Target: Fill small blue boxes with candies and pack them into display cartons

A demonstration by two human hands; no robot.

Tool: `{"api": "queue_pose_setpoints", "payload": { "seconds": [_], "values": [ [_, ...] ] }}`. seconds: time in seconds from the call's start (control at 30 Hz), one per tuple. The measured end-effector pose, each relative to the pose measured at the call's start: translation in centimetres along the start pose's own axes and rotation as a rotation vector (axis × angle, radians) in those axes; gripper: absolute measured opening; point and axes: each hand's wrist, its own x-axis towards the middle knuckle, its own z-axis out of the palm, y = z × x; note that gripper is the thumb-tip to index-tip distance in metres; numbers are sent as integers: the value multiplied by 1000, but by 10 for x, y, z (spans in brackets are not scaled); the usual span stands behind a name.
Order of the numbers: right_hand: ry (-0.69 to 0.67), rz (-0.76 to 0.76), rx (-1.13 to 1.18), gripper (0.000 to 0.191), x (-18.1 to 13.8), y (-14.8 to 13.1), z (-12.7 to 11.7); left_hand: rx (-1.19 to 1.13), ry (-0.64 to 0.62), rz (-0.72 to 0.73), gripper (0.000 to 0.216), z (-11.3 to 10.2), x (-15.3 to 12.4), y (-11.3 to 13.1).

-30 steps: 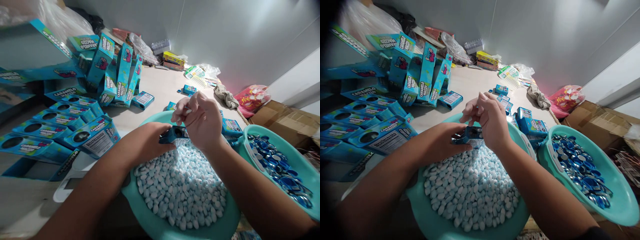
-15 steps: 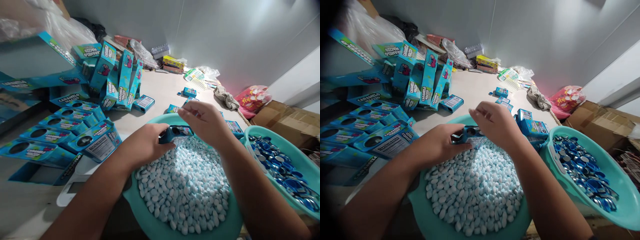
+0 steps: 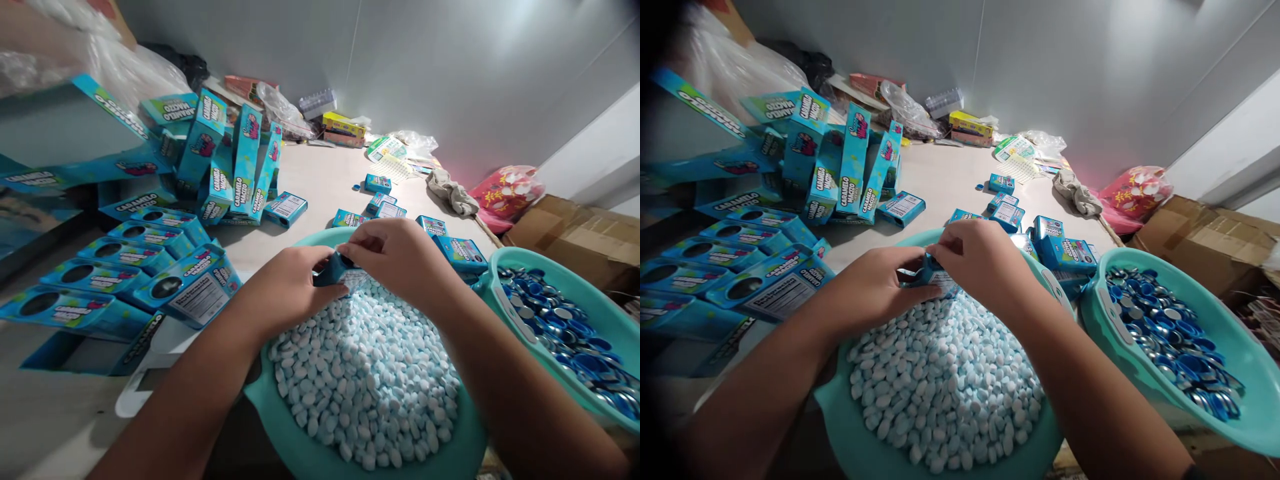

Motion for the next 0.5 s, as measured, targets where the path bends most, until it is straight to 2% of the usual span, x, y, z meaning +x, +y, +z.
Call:
{"api": "queue_pose_setpoints", "payload": {
  "seconds": [0.2,0.3,0.33,0.37,0.4,0.5],
  "values": [
    [81,60,464,15,4,4,2,-26,94,-60,21,0,0,1],
    [208,-50,535,16,3,3,-3,-127,206,-93,24,1,0,0],
    [167,-117,536,17,1,3,-5,-169,248,-105,25,1,0,-1],
    [45,-186,529,19,0,2,-7,-209,289,-115,27,1,0,-1],
    [-147,-251,518,21,-2,0,-7,-242,324,-125,29,1,1,-2],
    [-825,-303,460,21,-8,-9,-4,-315,371,-137,31,2,2,-3]
  ]
}}
